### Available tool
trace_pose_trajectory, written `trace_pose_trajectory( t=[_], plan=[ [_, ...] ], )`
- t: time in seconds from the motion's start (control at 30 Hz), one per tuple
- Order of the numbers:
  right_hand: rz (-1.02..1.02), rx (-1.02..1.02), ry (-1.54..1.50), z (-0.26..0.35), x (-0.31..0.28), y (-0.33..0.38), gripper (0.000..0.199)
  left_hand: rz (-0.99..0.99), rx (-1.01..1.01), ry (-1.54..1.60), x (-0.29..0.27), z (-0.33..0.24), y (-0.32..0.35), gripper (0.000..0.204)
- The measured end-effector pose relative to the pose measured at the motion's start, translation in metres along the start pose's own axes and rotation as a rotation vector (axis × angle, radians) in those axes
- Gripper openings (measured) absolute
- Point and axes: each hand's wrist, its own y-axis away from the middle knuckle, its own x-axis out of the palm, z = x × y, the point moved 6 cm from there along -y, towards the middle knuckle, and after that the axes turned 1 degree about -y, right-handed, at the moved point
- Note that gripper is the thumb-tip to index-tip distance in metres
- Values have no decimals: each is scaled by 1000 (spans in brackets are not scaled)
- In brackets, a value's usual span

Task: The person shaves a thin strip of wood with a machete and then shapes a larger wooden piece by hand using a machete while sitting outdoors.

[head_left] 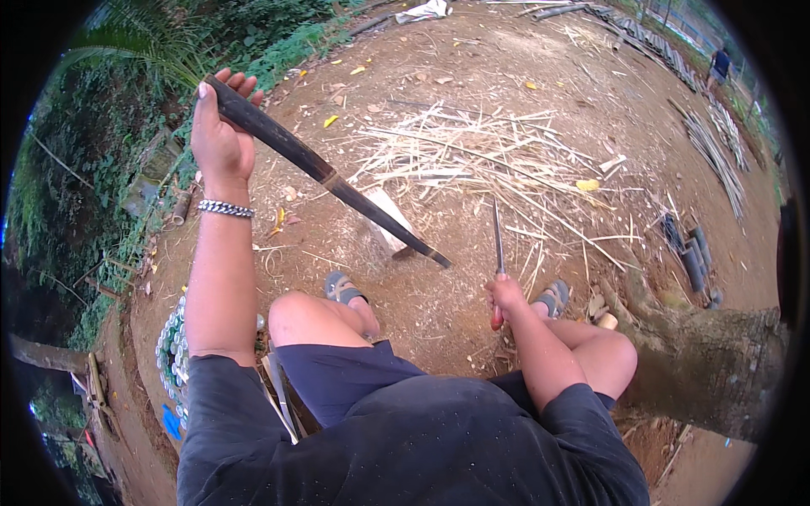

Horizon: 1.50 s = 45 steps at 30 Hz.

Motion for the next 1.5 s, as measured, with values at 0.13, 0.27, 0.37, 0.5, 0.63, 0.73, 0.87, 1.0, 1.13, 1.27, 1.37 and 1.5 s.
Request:
trace_pose_trajectory(
  t=[0.13, 0.27, 0.37, 0.5, 0.63, 0.73, 0.87, 1.0, 1.13, 1.27, 1.37, 1.5],
  plan=[
    [32, -10, -85, -2, -1, 8, 19, 53, 82, -82, 12, -7, 11, 41],
    [-8, 30, -113, -9, -5, 19, 18, -35, 81, -73, 0, 2, 18, 42],
    [-22, 46, -112, -14, -9, 24, 17, -53, 13, -64, -9, 5, 18, 45],
    [-26, 67, -22, -14, -10, 27, 16, -18, -27, 25, -20, 7, 15, 43],
    [-39, 69, 19, -15, -4, 23, 16, -113, 14, 42, -40, 4, 16, 40],
    [-49, 55, 24, -12, 11, 24, 18, -161, 43, 28, -49, -13, 26, 37],
    [-20, 27, 39, -16, 26, 14, 19, -190, 79, 23, -66, -47, 25, 39],
    [28, -3, 131, -9, 48, 16, 15, -209, 145, -13, -89, -106, 22, 42],
    [40, -27, 244, -10, 56, 3, 23, -204, 253, 0, -117, -161, 12, 42],
    [17, -53, 231, 2, 85, 6, 30, -222, 333, 2, -141, -208, 16, 44],
    [118, -66, 139, 12, 104, 21, 31, -263, 383, -20, -144, -220, 27, 44],
    [124, -129, 274, 29, 116, 29, 27, -316, 410, -90, -136, -201, 44, 44]
  ],
)
